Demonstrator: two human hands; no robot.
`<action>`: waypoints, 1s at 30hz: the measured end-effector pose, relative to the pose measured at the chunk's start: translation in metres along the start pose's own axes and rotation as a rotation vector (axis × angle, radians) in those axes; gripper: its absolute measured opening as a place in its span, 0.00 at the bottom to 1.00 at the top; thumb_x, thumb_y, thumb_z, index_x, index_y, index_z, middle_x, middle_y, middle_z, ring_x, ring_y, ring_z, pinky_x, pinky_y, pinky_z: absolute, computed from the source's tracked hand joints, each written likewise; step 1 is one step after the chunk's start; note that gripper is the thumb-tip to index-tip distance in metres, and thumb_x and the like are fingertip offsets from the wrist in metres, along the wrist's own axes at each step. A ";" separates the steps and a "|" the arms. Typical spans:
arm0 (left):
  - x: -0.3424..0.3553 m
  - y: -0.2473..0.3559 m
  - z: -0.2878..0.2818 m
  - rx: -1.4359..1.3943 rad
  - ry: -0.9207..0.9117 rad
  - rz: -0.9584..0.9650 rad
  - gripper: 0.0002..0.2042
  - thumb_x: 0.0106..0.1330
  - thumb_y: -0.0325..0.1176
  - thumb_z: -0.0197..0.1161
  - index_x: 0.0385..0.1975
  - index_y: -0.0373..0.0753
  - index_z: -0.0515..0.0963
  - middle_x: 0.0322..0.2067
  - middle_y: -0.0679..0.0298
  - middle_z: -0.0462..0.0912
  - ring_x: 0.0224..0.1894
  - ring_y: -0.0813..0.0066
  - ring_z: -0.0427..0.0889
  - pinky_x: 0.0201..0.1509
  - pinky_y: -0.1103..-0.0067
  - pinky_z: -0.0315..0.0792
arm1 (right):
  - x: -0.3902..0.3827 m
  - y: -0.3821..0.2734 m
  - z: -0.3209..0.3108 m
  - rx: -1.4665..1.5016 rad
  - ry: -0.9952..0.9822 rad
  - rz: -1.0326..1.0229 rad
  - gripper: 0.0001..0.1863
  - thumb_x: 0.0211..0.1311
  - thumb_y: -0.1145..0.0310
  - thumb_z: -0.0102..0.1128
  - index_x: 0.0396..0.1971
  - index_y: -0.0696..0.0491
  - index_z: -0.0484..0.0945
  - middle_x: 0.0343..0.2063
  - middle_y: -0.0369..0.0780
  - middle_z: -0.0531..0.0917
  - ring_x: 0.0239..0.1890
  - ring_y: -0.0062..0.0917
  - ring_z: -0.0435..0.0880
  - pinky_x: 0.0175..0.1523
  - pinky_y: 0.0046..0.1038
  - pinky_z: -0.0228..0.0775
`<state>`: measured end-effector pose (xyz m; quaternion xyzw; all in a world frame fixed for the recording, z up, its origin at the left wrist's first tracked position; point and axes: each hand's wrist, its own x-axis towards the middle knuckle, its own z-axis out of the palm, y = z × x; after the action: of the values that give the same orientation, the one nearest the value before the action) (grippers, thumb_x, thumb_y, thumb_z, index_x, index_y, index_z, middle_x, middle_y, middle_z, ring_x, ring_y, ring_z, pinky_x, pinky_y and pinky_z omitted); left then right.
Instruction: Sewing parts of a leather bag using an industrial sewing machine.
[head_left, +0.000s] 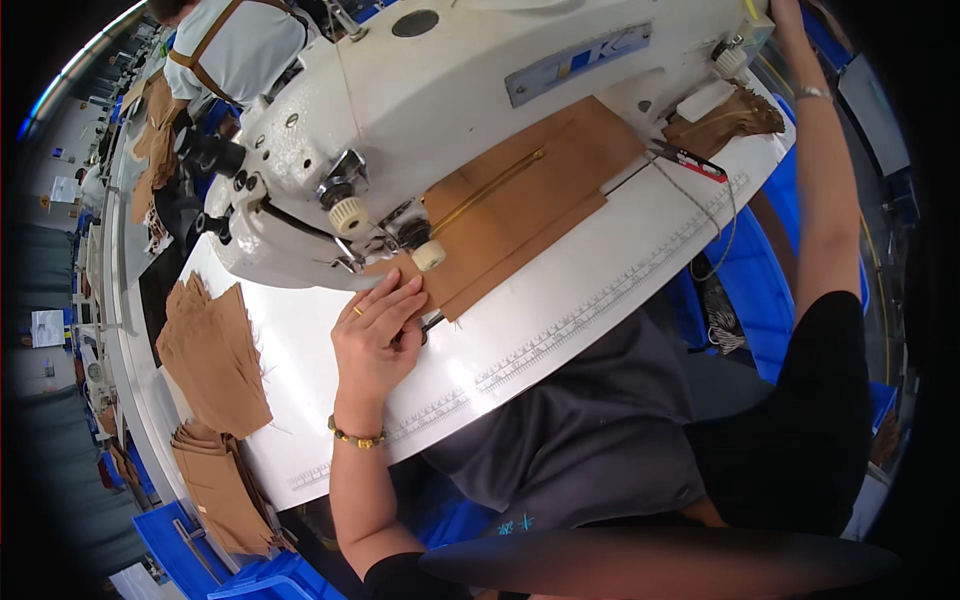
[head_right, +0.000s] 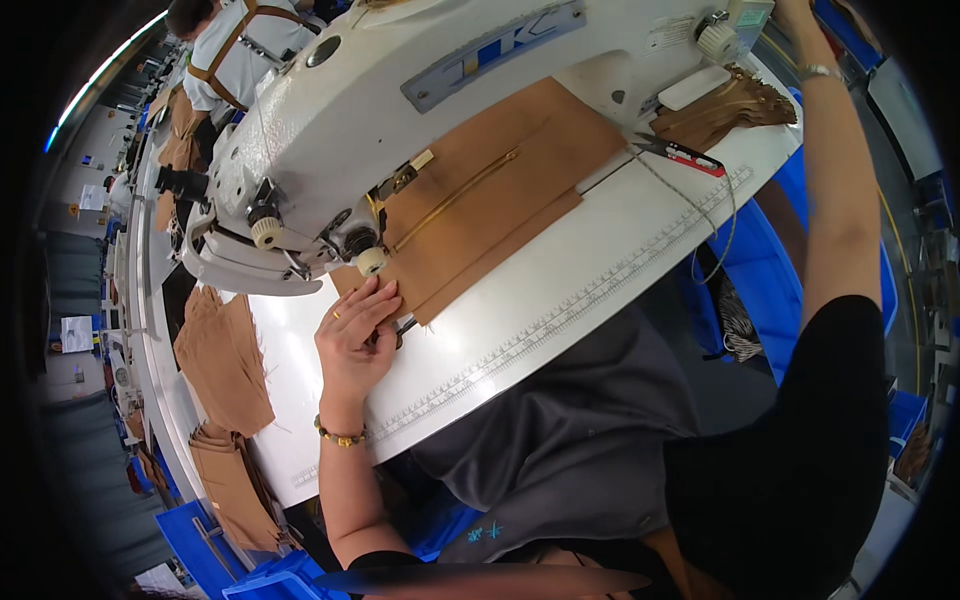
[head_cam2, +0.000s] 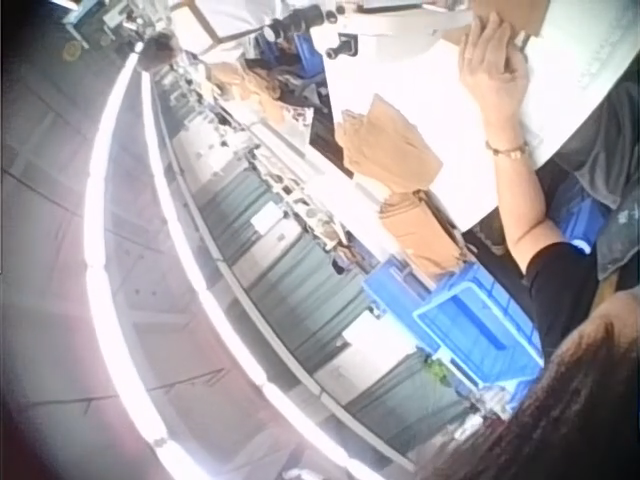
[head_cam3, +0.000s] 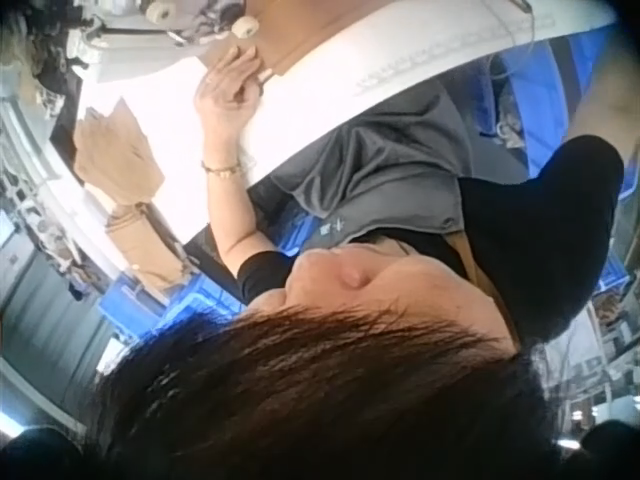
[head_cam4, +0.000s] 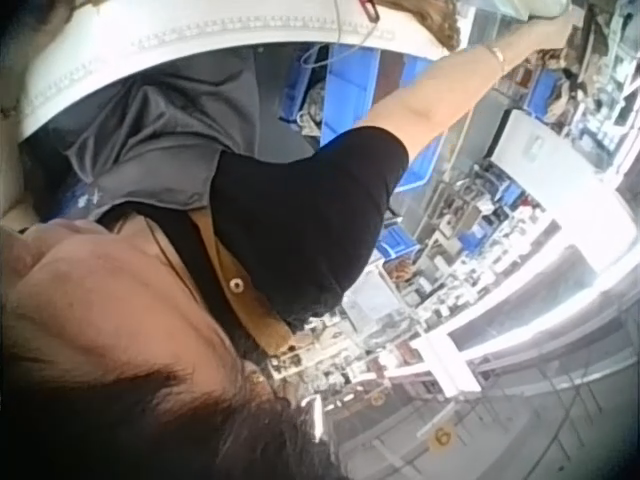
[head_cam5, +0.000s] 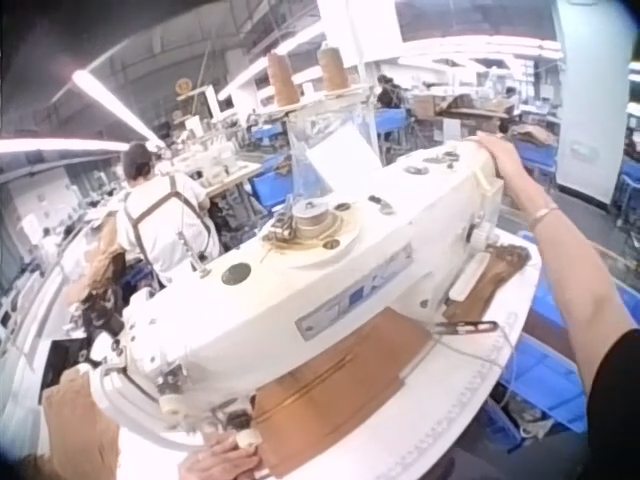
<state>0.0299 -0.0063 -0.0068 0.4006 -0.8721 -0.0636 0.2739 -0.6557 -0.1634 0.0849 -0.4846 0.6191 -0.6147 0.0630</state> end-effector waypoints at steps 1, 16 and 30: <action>0.000 0.000 0.000 0.005 0.009 -0.004 0.12 0.52 0.20 0.65 0.34 0.42 0.88 0.44 0.65 0.91 0.54 0.64 0.87 0.56 0.68 0.79 | -0.011 0.012 0.005 0.163 0.114 -0.100 0.24 0.75 0.53 0.54 0.54 0.60 0.82 0.49 0.41 0.86 0.51 0.22 0.83 0.58 0.26 0.74; 0.054 0.050 0.052 0.667 -0.056 0.150 0.20 0.63 0.27 0.62 0.57 0.33 0.77 0.56 0.57 0.85 0.53 0.66 0.87 0.49 0.73 0.82 | -0.101 -0.096 -0.008 -0.592 0.196 -0.634 0.17 0.76 0.59 0.54 0.41 0.59 0.83 0.33 0.45 0.85 0.37 0.33 0.82 0.46 0.34 0.73; 0.067 0.084 0.034 0.483 0.034 -0.008 0.23 0.57 0.22 0.62 0.55 0.40 0.80 0.42 0.61 0.89 0.31 0.65 0.89 0.32 0.73 0.81 | -0.325 -0.157 0.212 -0.096 -1.343 -0.591 0.14 0.70 0.62 0.59 0.49 0.53 0.83 0.44 0.41 0.86 0.49 0.38 0.84 0.54 0.40 0.77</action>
<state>-0.0790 -0.0028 0.0209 0.4590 -0.8556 0.1523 0.1845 -0.2605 -0.0562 -0.0046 -0.9058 0.3168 -0.1488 0.2389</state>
